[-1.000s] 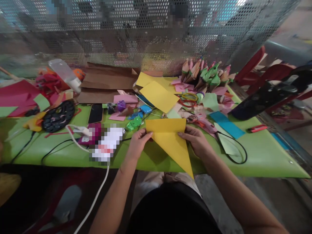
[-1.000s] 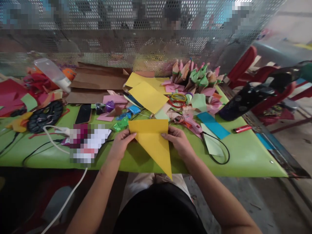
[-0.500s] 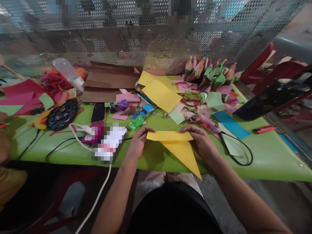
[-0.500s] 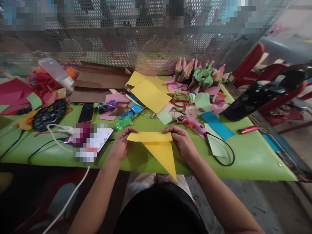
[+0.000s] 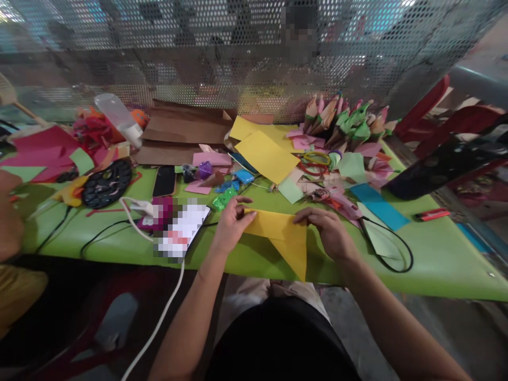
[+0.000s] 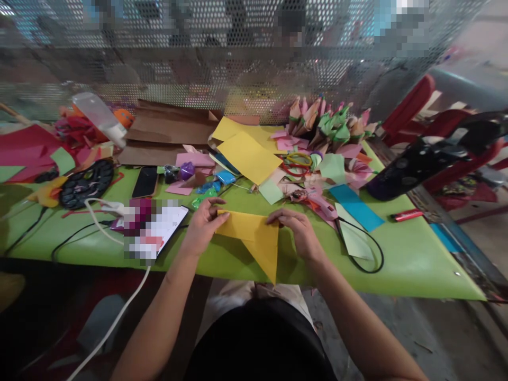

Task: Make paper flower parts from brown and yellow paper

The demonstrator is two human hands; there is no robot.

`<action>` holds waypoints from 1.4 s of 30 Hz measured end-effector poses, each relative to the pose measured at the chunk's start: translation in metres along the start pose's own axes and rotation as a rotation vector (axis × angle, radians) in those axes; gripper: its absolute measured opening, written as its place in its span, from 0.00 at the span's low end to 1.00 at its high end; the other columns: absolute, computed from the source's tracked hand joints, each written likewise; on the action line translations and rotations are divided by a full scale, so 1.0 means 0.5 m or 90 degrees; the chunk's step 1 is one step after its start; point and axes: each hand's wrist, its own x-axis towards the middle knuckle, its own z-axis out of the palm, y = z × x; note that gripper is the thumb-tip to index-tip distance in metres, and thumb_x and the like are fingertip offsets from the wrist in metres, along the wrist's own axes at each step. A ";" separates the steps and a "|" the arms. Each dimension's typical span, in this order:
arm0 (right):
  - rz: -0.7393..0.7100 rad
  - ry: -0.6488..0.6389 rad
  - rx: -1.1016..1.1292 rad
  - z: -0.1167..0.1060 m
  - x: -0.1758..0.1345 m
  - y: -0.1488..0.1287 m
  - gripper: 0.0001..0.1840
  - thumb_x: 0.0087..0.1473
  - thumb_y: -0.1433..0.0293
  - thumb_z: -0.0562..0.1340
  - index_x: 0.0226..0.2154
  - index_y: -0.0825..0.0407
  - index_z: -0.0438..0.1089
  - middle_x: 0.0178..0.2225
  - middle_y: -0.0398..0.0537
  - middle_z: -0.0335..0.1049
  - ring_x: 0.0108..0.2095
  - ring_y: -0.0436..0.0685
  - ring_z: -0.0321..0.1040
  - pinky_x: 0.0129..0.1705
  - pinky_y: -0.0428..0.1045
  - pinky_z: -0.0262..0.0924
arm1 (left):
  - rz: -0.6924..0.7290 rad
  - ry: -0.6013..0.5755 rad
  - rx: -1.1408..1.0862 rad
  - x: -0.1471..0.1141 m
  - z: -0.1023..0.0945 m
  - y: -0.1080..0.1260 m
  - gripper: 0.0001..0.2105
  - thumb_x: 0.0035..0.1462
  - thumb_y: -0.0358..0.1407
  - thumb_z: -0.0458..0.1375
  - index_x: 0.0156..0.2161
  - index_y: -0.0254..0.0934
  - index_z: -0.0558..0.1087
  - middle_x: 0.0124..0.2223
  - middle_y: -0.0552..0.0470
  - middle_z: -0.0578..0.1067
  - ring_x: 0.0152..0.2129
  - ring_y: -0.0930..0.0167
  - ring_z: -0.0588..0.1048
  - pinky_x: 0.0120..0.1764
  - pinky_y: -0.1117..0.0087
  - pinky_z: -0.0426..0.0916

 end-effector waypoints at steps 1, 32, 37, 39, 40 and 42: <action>-0.006 -0.008 -0.013 0.000 0.001 -0.006 0.12 0.53 0.62 0.60 0.29 0.47 0.79 0.35 0.48 0.79 0.39 0.61 0.71 0.43 0.53 0.62 | 0.011 -0.016 0.028 -0.001 -0.001 0.010 0.16 0.52 0.38 0.65 0.46 0.39 0.70 0.28 0.57 0.73 0.26 0.72 0.72 0.32 0.73 0.65; 0.218 -0.029 -0.046 -0.041 -0.096 -0.004 0.32 0.38 0.59 0.75 0.46 0.51 0.73 0.27 0.44 0.76 0.21 0.53 0.68 0.22 0.47 0.60 | 0.224 -0.185 0.649 -0.109 0.083 -0.040 0.32 0.58 0.33 0.63 0.67 0.42 0.59 0.52 0.43 0.74 0.50 0.58 0.74 0.52 0.55 0.70; 0.064 0.033 -0.221 -0.093 -0.113 0.009 0.25 0.41 0.61 0.74 0.45 0.47 0.77 0.34 0.45 0.74 0.25 0.52 0.66 0.25 0.48 0.61 | 0.226 -0.191 0.636 -0.108 0.084 -0.037 0.37 0.53 0.31 0.66 0.67 0.43 0.60 0.51 0.45 0.74 0.49 0.58 0.73 0.52 0.54 0.69; 0.029 0.023 -0.252 -0.102 -0.117 0.014 0.16 0.44 0.61 0.73 0.36 0.48 0.78 0.39 0.49 0.75 0.30 0.55 0.70 0.30 0.50 0.65 | 0.221 -0.185 0.624 -0.111 0.084 -0.036 0.41 0.52 0.30 0.67 0.68 0.44 0.57 0.51 0.45 0.74 0.48 0.58 0.73 0.52 0.54 0.69; 0.012 0.018 -0.263 -0.105 -0.120 0.016 0.12 0.45 0.61 0.72 0.34 0.48 0.78 0.41 0.50 0.76 0.34 0.58 0.71 0.34 0.51 0.67 | 0.219 -0.183 0.620 -0.114 0.083 -0.035 0.43 0.51 0.30 0.68 0.69 0.45 0.55 0.50 0.46 0.75 0.47 0.58 0.74 0.52 0.55 0.69; -0.031 0.003 -0.289 -0.109 -0.126 0.018 0.06 0.49 0.63 0.70 0.31 0.47 0.79 0.42 0.51 0.77 0.41 0.61 0.73 0.42 0.54 0.68 | 0.226 -0.188 0.614 -0.121 0.080 -0.032 0.45 0.51 0.29 0.67 0.70 0.45 0.52 0.48 0.47 0.76 0.45 0.59 0.75 0.50 0.55 0.70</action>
